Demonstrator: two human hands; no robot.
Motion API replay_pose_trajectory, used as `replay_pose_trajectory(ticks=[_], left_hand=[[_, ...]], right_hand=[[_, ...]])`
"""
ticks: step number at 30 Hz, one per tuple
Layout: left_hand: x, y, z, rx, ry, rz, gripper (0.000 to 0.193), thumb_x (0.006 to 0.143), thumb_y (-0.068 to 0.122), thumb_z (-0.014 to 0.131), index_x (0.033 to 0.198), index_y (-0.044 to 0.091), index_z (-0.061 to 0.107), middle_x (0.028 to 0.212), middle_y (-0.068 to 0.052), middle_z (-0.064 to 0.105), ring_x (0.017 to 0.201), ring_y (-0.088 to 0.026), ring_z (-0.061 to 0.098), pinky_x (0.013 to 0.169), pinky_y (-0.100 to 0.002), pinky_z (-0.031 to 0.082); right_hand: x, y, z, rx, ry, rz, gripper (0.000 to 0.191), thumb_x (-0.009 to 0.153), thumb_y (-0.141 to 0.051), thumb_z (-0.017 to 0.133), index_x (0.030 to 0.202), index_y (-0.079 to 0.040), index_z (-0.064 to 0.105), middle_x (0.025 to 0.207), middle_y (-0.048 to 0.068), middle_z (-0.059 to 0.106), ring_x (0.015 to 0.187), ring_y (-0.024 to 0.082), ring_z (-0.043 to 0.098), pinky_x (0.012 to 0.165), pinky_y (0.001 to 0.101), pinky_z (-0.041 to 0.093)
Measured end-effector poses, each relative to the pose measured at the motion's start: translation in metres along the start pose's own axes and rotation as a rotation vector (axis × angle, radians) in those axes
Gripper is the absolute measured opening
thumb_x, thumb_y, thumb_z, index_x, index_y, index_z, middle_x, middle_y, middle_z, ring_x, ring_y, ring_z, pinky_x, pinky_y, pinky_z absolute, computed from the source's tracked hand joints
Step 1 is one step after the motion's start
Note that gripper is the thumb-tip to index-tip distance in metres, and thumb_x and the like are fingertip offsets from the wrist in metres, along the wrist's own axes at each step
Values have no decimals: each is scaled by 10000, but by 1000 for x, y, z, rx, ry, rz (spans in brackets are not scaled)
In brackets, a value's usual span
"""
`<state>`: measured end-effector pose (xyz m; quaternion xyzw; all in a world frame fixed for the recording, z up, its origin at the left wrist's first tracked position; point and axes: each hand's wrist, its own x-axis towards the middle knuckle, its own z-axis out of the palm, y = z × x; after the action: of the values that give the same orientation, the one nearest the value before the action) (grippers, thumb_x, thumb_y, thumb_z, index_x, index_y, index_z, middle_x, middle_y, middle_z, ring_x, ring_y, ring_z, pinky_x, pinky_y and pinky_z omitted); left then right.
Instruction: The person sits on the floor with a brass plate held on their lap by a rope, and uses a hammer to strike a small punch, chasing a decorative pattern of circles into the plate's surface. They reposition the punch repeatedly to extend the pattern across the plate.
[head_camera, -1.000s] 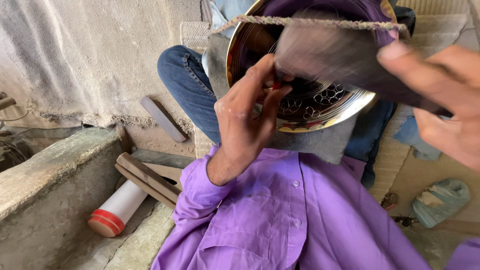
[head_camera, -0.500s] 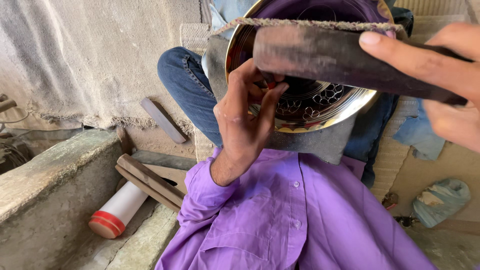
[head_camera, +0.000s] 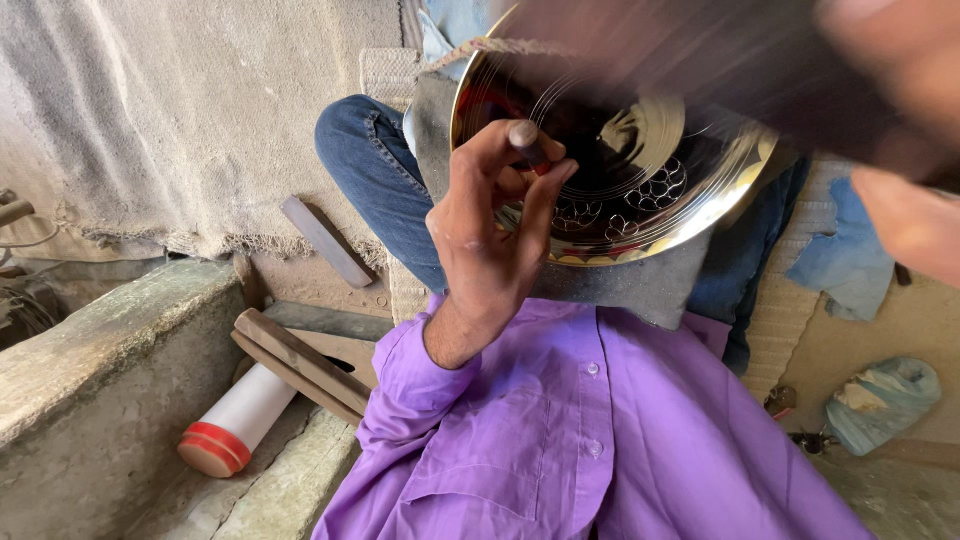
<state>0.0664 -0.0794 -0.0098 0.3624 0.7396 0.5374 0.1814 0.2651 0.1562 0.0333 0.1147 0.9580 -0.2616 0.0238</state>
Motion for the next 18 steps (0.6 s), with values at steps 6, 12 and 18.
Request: replay_pose_trajectory(ticks=[6, 12, 18], left_hand=[[18, 2, -9, 47, -182, 87, 450, 1013, -15, 785, 1392, 65, 558, 1200, -59, 735, 948, -111, 788, 768, -210, 656], [41, 6, -19, 27, -410, 194, 462, 994, -5, 783, 1382, 108, 560, 1159, -32, 729, 1007, -170, 774, 876, -250, 636], [63, 1, -24, 5, -657, 324, 489, 992, 21, 761, 1423, 91, 541, 1220, -71, 717, 1080, -261, 736, 913, -333, 603]], right_hand=[[-19, 15, 8, 138, 47, 93, 772, 802, 108, 613, 1547, 33, 425, 990, 168, 617, 819, 246, 603, 724, 378, 488], [-52, 20, 53, 268, 58, 384, 683, 902, 110, 635, 1553, 23, 447, 1172, 201, 643, 1005, 259, 664, 861, 346, 550], [-85, -11, 62, 295, 161, 571, 721, 889, 94, 688, 1562, 71, 434, 1022, 209, 667, 820, 262, 674, 728, 370, 547]])
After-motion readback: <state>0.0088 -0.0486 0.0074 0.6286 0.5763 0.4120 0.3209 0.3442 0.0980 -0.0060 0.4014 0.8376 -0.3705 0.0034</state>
